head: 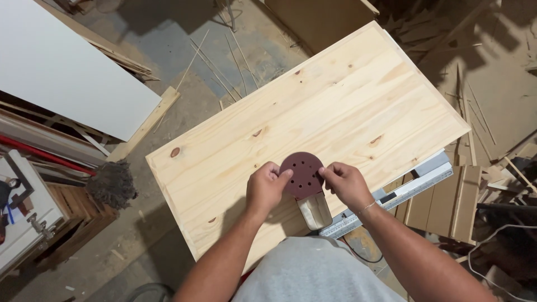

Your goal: Sanding a wooden board with an orbital sander after replacing the sanding disc

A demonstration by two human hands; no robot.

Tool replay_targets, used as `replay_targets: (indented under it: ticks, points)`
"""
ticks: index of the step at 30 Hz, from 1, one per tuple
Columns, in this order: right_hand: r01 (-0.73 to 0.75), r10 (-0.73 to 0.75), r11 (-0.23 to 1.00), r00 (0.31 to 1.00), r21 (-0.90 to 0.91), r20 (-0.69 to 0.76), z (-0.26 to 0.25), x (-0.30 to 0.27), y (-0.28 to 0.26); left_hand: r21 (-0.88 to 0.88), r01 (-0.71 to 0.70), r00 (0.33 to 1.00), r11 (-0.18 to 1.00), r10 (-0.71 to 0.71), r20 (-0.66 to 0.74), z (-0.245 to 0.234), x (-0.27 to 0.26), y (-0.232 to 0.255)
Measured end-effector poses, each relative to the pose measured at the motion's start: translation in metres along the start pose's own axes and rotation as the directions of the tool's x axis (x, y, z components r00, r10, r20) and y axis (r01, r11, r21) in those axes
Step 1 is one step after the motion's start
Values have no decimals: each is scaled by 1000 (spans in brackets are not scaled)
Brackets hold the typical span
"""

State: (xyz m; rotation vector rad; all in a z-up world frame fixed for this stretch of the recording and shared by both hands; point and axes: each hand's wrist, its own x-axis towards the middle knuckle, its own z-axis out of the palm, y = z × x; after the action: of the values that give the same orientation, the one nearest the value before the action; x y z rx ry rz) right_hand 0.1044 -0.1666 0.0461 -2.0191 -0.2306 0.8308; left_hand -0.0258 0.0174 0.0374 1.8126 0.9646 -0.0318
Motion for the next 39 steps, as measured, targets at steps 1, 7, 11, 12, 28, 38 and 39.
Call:
replay_targets:
  ticks: [1,7,11,12,28,38,39]
  points:
    - [-17,17,998,1000,55,-3,3,5,4,38,16,1000,999,-16,-8,3,7,-5]
    - [-77,77,991,997,112,3,4,10,11,139,100,995,985,-102,4,4,14,-5]
    - [-120,122,980,993,158,-3,7,10,12,119,130,990,984,-135,37,-4,3,12]
    - [-122,124,980,992,158,-2,8,11,15,121,132,990,984,-137,38,-5,2,13]
    - [-109,112,967,994,230,-1,14,16,36,116,17,997,993,-7,-82,5,9,-4]
    - [-95,104,967,994,237,-26,19,20,45,-45,45,996,998,-49,-80,10,13,-13]
    - [-96,105,967,994,237,-26,19,20,45,-45,46,996,998,-49,-79,10,14,-14]
